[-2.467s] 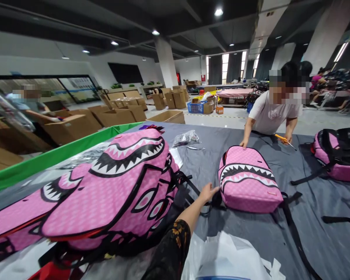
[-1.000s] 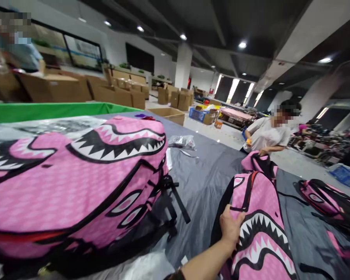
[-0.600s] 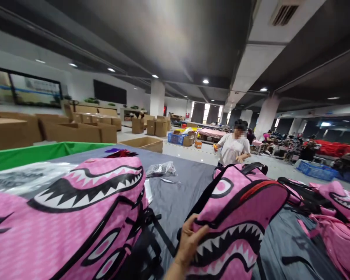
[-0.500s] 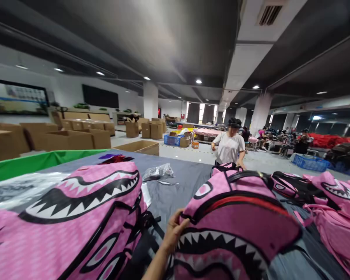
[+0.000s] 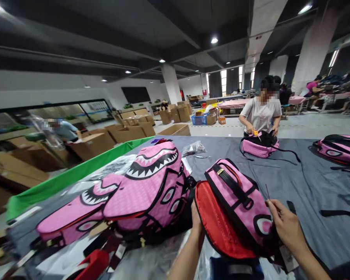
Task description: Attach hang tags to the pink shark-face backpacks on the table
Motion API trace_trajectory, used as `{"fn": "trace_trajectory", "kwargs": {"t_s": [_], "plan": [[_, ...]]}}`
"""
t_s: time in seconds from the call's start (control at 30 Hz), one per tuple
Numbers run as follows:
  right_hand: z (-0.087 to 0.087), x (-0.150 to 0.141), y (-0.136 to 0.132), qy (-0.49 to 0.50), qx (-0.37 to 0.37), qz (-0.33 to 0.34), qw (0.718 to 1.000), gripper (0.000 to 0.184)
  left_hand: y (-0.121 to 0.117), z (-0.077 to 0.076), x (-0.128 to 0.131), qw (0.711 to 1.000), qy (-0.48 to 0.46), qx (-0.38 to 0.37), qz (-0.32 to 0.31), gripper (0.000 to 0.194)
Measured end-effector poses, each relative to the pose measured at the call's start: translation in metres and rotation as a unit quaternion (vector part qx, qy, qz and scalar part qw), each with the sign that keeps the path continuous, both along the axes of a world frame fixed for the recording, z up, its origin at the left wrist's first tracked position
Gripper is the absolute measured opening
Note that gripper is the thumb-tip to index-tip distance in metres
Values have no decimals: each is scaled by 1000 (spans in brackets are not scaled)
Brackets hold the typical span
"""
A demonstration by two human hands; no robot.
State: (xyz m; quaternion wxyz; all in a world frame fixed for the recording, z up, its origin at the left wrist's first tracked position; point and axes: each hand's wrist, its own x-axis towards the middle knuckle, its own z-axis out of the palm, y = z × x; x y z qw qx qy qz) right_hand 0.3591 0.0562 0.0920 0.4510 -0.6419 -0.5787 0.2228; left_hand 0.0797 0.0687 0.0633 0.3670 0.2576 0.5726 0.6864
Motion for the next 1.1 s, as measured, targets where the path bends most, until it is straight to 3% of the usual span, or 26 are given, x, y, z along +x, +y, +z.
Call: {"fn": "trace_trajectory", "kwargs": {"t_s": [0.07,0.1,0.13,0.2,0.27,0.3,0.43,0.53,0.63,0.7,0.77,0.97,1.1], "plan": [[5,7,-2,-6,5,1,1000,61,-26,21,9,991,84,57,84,32],[7,9,-4,-8,10,2,1000,61,-37,33,17,972,172,113,112,31],[10,10,-6,-10,13,1,1000,62,-46,46,28,935,286,178,111,33],[13,10,-11,-14,19,0,1000,64,-57,68,53,811,520,269,4,40],[14,11,-14,-14,18,5,1000,65,-53,82,79,710,645,266,-94,53],[14,12,-14,-11,17,12,1000,65,-46,85,90,685,677,251,-100,60],[14,18,-11,4,14,57,998,64,-10,83,117,663,714,224,-25,51],[18,23,-13,1,10,60,998,68,10,84,118,601,746,286,-18,37],[23,23,-19,-6,69,11,998,66,24,90,112,538,762,359,-24,20],[25,20,-24,-16,86,4,996,63,30,95,108,520,760,387,-31,19],[24,14,-27,-31,51,43,997,61,33,97,104,515,758,398,-37,23],[18,-5,-22,-51,-10,116,992,54,27,88,100,582,699,409,-71,19],[25,-11,-17,-72,-7,118,990,52,23,85,98,595,692,400,-83,19]]}}
